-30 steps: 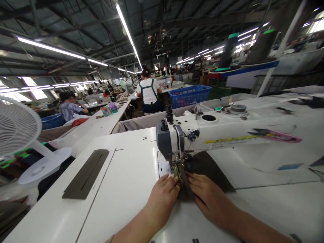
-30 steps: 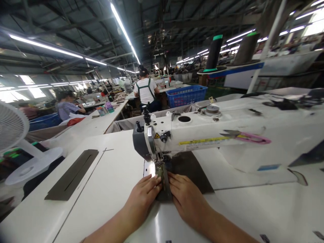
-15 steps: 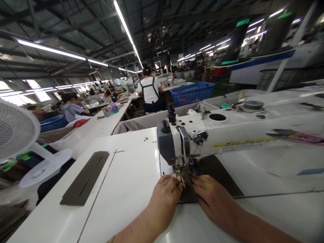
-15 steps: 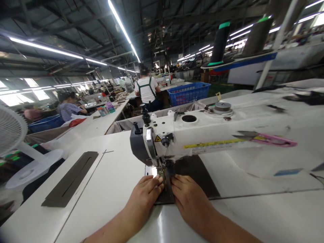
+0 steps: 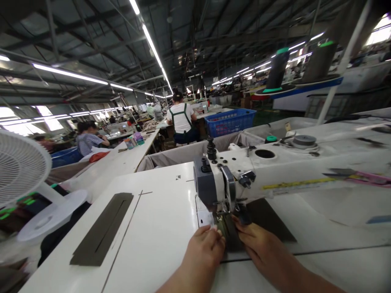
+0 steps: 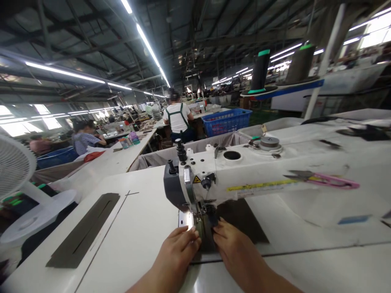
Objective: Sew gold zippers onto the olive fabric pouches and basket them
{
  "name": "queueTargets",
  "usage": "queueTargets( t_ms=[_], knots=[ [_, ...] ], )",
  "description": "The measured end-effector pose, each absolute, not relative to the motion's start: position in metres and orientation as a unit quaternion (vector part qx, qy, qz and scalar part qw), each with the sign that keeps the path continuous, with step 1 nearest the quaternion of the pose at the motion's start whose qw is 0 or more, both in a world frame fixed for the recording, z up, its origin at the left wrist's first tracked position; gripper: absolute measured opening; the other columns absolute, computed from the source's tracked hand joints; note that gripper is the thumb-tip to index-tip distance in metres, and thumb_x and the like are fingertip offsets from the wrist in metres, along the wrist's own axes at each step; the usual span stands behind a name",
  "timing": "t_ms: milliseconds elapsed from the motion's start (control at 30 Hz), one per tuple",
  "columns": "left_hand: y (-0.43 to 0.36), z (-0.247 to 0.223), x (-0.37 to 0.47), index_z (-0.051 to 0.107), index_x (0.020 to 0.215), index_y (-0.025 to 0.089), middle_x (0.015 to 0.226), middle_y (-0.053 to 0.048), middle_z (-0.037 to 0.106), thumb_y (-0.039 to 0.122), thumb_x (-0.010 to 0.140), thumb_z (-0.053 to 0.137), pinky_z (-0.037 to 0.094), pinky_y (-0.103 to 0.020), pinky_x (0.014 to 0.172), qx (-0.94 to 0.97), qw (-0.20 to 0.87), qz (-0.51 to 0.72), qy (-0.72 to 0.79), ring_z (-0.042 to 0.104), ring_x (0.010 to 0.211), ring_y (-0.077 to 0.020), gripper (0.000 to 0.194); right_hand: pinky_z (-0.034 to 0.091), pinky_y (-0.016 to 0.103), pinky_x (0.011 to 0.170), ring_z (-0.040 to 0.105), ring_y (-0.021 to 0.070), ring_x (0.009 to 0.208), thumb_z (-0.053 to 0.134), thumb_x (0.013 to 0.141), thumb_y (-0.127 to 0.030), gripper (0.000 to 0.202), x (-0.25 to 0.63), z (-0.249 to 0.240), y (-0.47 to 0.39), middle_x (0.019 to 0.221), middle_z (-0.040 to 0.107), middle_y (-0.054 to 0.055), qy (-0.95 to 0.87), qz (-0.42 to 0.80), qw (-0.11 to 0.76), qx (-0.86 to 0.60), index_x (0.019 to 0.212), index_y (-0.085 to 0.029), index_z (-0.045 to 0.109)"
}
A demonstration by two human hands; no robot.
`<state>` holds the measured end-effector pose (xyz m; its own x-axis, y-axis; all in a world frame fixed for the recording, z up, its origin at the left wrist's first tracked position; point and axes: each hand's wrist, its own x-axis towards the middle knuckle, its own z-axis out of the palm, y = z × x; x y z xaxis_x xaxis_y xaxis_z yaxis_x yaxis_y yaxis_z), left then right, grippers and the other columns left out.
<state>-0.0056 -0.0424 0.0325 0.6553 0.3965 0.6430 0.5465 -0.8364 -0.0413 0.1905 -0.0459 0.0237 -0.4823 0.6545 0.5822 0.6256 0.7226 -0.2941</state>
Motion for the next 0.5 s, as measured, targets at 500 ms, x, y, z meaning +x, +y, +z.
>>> queueTargets(
  t_ms=[500],
  knots=[
    [-0.017,0.027,-0.001,0.058,0.087,0.011,0.075,-0.007,0.06,0.012,0.093,0.039,0.056,-0.03,0.072,-0.905,0.136,-0.301,-0.269,0.062,0.074,-0.0169,0.02,0.054,0.029,0.072,0.065,0.0189,0.079,0.034,0.074,-0.005,0.041,0.186,0.024,-0.023,0.089,0.068,0.008,-0.846,0.029,0.358,-0.394,0.093,-0.021,0.067]
  ],
)
